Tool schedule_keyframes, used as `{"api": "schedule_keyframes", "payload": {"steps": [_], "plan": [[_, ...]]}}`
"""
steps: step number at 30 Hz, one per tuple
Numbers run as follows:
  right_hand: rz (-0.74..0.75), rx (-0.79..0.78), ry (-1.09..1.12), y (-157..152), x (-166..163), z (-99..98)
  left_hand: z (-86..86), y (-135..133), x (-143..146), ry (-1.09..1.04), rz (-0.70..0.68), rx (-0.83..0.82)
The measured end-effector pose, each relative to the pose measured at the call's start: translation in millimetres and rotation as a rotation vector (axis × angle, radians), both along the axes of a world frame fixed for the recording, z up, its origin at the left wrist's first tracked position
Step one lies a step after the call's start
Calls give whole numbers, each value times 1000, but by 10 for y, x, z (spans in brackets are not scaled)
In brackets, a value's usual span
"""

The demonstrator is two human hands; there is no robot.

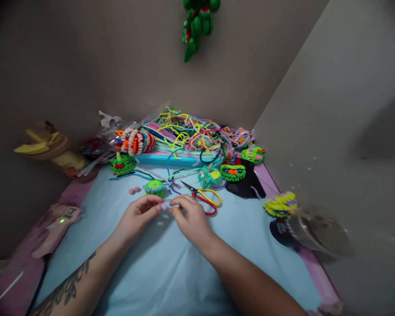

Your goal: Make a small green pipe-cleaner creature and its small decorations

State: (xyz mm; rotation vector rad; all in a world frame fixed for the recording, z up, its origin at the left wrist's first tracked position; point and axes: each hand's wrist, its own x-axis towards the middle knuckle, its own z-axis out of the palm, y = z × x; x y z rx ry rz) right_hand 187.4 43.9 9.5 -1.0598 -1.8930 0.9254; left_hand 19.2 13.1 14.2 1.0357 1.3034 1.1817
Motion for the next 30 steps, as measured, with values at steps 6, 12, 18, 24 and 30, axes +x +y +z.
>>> {"api": "schedule_keyframes", "payload": {"steps": [6,12,18,24,30], "plan": [[-49,-174,-15,-75,-75,-3,-29,-40,65,50,-55,23],[-38,-174,-43,-55,-10,5,35,-101,50,282,-136,112],[55,-111,-44,-45,24,28,59,-128,8,520,-200,197],[47,-163,-24,-48,3,12,57,-144,1,585,-246,215],[65,-186,-49,-59,-9,1,63,-138,-4,652,-255,233]]}}
